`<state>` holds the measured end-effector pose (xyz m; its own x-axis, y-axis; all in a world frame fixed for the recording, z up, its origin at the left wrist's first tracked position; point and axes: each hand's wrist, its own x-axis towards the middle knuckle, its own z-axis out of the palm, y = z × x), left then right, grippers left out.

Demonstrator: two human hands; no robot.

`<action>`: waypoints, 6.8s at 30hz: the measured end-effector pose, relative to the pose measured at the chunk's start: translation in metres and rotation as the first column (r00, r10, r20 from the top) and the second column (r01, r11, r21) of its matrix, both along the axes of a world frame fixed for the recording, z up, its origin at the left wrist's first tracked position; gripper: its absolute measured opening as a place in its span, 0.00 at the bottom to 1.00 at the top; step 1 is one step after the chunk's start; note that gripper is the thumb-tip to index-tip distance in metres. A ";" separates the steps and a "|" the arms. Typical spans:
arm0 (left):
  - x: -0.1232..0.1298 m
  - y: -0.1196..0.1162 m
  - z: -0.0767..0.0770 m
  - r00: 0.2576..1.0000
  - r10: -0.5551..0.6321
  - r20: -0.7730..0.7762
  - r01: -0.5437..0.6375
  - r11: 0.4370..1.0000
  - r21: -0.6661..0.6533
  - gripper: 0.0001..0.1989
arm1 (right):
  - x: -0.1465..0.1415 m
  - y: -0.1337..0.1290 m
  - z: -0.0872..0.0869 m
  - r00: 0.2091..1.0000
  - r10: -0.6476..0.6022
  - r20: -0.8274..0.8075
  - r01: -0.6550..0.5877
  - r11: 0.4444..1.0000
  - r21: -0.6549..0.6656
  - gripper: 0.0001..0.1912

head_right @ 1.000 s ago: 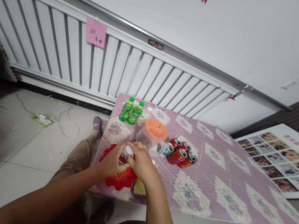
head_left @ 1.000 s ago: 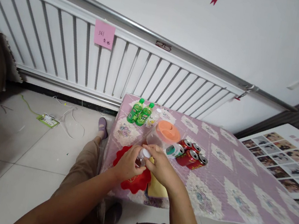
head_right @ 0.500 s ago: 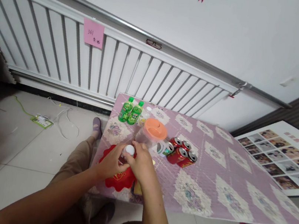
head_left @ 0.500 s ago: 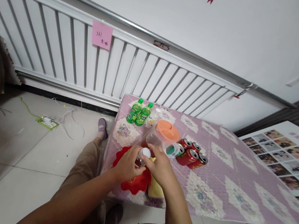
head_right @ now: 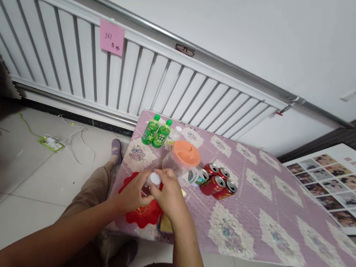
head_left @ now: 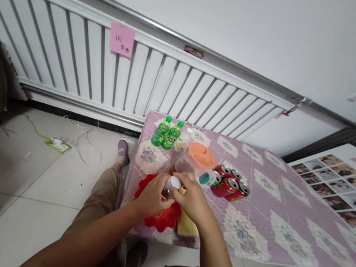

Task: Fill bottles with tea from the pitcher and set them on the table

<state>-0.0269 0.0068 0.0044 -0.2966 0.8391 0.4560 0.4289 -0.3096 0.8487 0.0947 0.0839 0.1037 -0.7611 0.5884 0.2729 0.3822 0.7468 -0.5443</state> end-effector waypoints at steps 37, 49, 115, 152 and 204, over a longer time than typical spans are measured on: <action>-0.002 0.001 -0.004 0.995 0.047 -0.091 -0.044 0.999 0.033 0.32 | -0.001 0.017 0.025 0.933 0.322 0.163 -0.323 0.946 -0.017 0.24; -0.003 0.000 -0.002 0.997 0.008 -0.081 -0.010 1.000 -0.026 0.31 | -0.011 0.014 0.035 0.908 0.196 0.370 -0.221 0.975 0.027 0.11; -0.005 -0.001 -0.022 0.993 -0.045 0.107 0.057 0.992 -0.110 0.37 | -0.015 -0.038 -0.062 0.856 -0.422 -0.299 0.240 0.836 -0.493 0.23; -0.010 -0.018 0.017 0.988 0.050 0.149 0.004 0.941 -0.339 0.36 | 0.083 -0.046 -0.122 0.741 -0.568 -0.359 0.529 0.822 -0.209 0.29; 0.008 -0.033 0.034 0.976 -0.141 0.168 0.181 0.949 -0.258 0.39 | 0.037 -0.056 -0.069 0.659 -0.587 -0.470 0.060 0.664 -0.745 0.34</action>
